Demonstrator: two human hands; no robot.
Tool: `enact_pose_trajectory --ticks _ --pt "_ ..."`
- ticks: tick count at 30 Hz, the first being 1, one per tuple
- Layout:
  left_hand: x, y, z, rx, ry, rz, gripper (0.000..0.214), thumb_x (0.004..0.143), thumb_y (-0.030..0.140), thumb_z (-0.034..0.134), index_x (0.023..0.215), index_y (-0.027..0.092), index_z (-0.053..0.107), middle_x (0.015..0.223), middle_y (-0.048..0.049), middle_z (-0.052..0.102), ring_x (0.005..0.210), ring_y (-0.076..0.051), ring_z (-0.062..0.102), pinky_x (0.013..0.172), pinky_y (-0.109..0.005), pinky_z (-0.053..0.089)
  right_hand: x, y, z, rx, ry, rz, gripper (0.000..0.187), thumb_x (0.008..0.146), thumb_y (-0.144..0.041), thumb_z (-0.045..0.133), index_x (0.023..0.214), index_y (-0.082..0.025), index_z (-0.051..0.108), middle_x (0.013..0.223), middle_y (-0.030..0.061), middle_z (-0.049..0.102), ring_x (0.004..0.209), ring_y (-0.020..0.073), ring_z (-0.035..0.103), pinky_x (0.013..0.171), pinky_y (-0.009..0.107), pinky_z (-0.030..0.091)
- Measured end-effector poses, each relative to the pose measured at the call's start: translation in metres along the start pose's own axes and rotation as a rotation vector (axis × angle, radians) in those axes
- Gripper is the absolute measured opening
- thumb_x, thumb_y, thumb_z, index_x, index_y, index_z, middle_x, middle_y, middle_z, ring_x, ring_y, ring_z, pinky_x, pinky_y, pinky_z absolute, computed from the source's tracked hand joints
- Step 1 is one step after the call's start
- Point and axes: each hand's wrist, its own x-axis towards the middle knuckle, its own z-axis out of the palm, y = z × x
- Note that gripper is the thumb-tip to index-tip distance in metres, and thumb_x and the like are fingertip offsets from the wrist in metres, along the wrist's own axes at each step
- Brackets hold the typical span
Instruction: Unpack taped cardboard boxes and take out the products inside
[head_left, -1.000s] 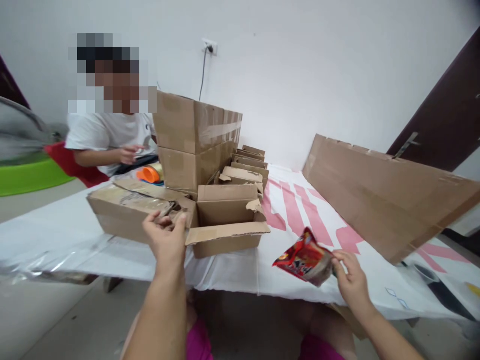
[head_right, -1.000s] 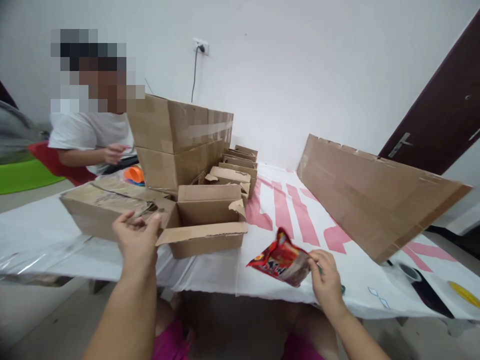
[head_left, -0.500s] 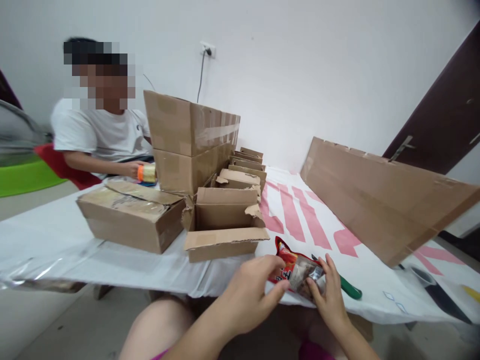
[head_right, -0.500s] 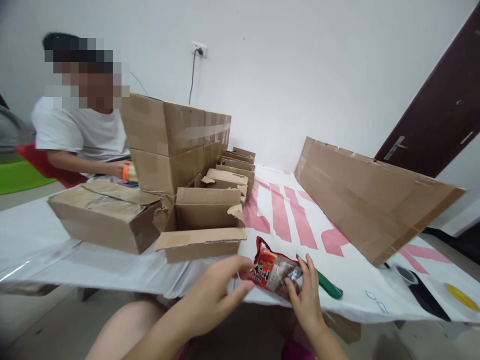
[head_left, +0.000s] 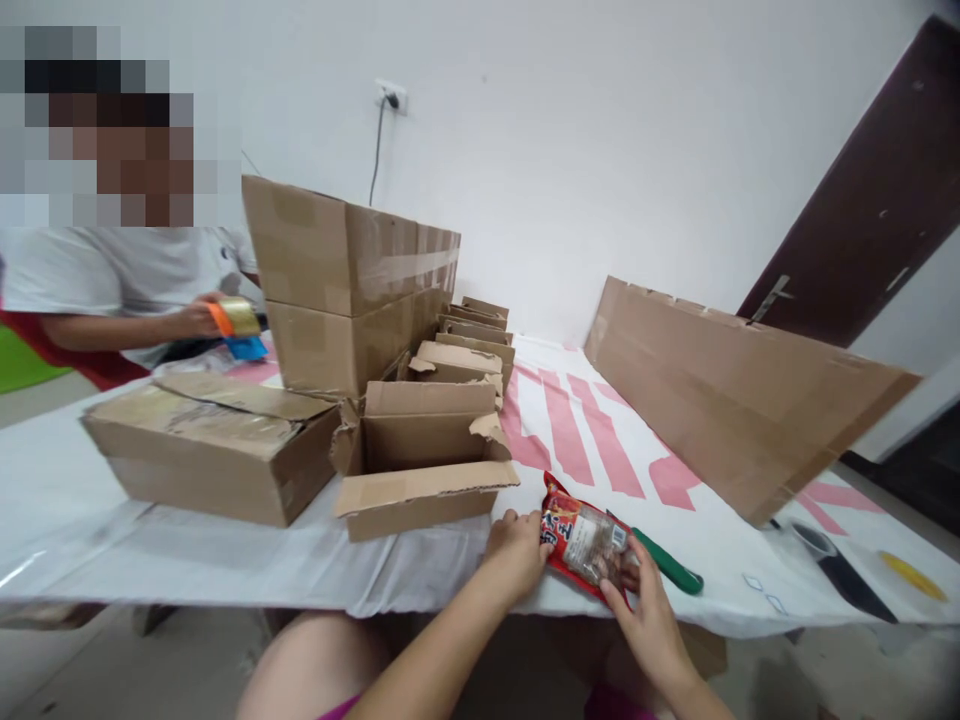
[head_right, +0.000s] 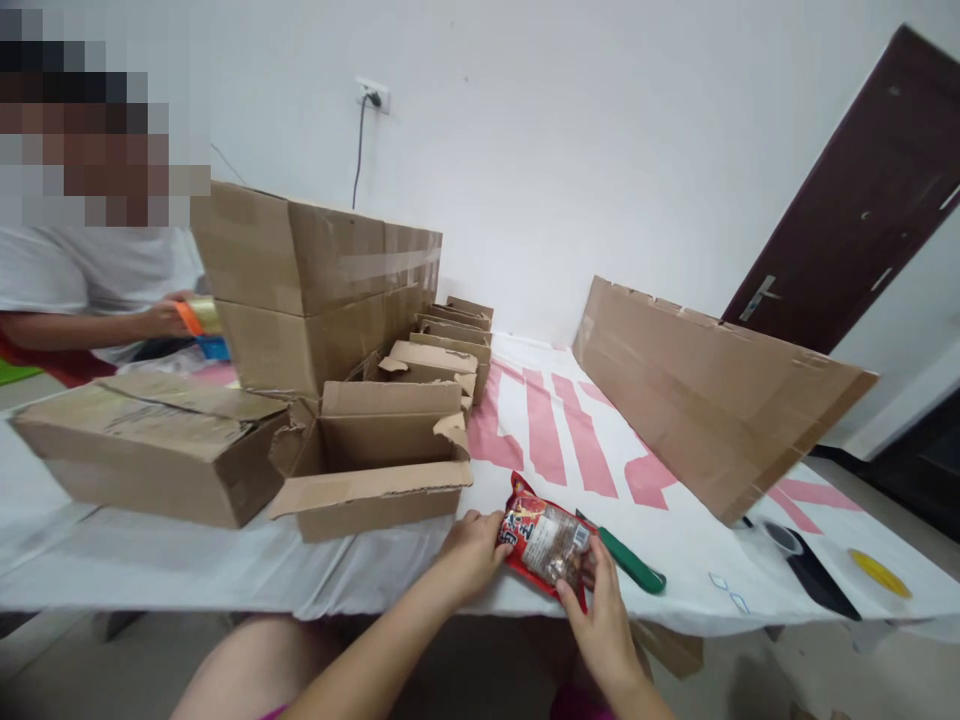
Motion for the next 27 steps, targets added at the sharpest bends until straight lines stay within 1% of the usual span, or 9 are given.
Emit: enact_pose_trajectory --ticks 2,4,7,10,13,16,21,25,27 --pt "0.002 0.001 0.006 -0.016 0.028 -0.021 0.032 0.081 0.026 0.055 0.110 0.014 0.064 0.104 -0.0178 0.065 0.097 -0.031 0.063 0.086 -0.041 0.047 -0.001 0.005 0.003 -0.004 -0.017 -0.011 0.061 0.088 -0.040 0.053 0.143 -0.022 0.033 0.146 0.0162 0.038 0.125 0.0298 0.051 0.097 0.047 0.050" --pt "0.005 0.001 0.013 -0.048 0.051 -0.007 0.032 0.083 0.024 0.052 0.112 0.014 0.062 0.101 -0.0174 0.065 0.093 -0.030 0.064 0.084 -0.041 0.049 0.004 0.006 0.005 -0.028 0.006 -0.031 0.058 0.088 -0.041 0.053 0.140 -0.020 0.038 0.147 0.0169 0.038 0.133 0.0318 0.043 0.103 0.051 0.045" --pt "0.011 -0.002 0.018 -0.111 0.092 0.092 0.048 0.083 0.023 0.053 0.130 0.014 0.050 0.113 -0.0163 0.063 0.107 -0.027 0.059 0.094 -0.038 0.046 0.026 -0.004 0.002 -0.053 0.058 -0.088 0.058 0.089 -0.041 0.051 0.141 -0.017 0.038 0.150 0.0177 0.035 0.139 0.0323 0.034 0.109 0.055 0.036" --pt "0.020 -0.008 0.016 -0.257 0.171 0.258 0.070 0.081 0.023 0.057 0.144 0.010 0.031 0.134 -0.0187 0.051 0.126 -0.027 0.046 0.107 -0.039 0.037 0.060 -0.022 -0.005 -0.052 0.109 -0.169 0.059 0.090 -0.038 0.051 0.143 -0.018 0.035 0.152 0.0166 0.033 0.141 0.0297 0.031 0.112 0.054 0.032" --pt "0.028 -0.014 0.011 -0.413 0.238 0.373 0.072 0.082 0.024 0.054 0.147 0.012 0.026 0.138 -0.0193 0.046 0.129 -0.029 0.042 0.109 -0.047 0.034 0.090 -0.042 -0.010 -0.031 0.129 -0.235 0.059 0.090 -0.036 0.051 0.143 -0.018 0.034 0.152 0.0158 0.033 0.140 0.0277 0.032 0.112 0.052 0.033" --pt "0.031 -0.015 0.006 -0.436 0.238 0.391 0.073 0.084 0.024 0.051 0.150 0.017 0.020 0.140 -0.0165 0.045 0.130 -0.028 0.039 0.107 -0.048 0.036 0.107 -0.055 -0.012 -0.018 0.149 -0.285 0.058 0.090 -0.034 0.052 0.143 -0.018 0.034 0.152 0.0154 0.033 0.140 0.0268 0.032 0.112 0.052 0.033" --pt "0.028 -0.009 0.001 -0.404 0.228 0.398 0.071 0.086 0.025 0.047 0.150 0.014 0.018 0.144 -0.0170 0.040 0.134 -0.026 0.035 0.111 -0.047 0.032 0.109 -0.062 -0.016 -0.018 0.181 -0.302 0.057 0.090 -0.034 0.051 0.143 -0.018 0.035 0.151 0.0154 0.034 0.140 0.0275 0.032 0.111 0.054 0.033" --pt "0.023 -0.002 -0.001 -0.422 0.237 0.388 0.064 0.087 0.025 0.047 0.146 0.013 0.027 0.140 -0.0171 0.045 0.133 -0.026 0.038 0.111 -0.044 0.032 0.100 -0.056 -0.020 0.006 0.184 -0.276 0.057 0.090 -0.033 0.052 0.143 -0.019 0.035 0.153 0.0145 0.032 0.140 0.0276 0.031 0.112 0.053 0.033" --pt "0.020 0.001 -0.001 -0.499 0.252 0.332 0.060 0.086 0.029 0.051 0.141 0.014 0.034 0.136 -0.0159 0.050 0.127 -0.025 0.045 0.108 -0.042 0.036 0.093 -0.052 -0.021 0.023 0.183 -0.255 0.057 0.089 -0.033 0.052 0.142 -0.019 0.036 0.152 0.0146 0.033 0.139 0.0282 0.033 0.111 0.053 0.034"
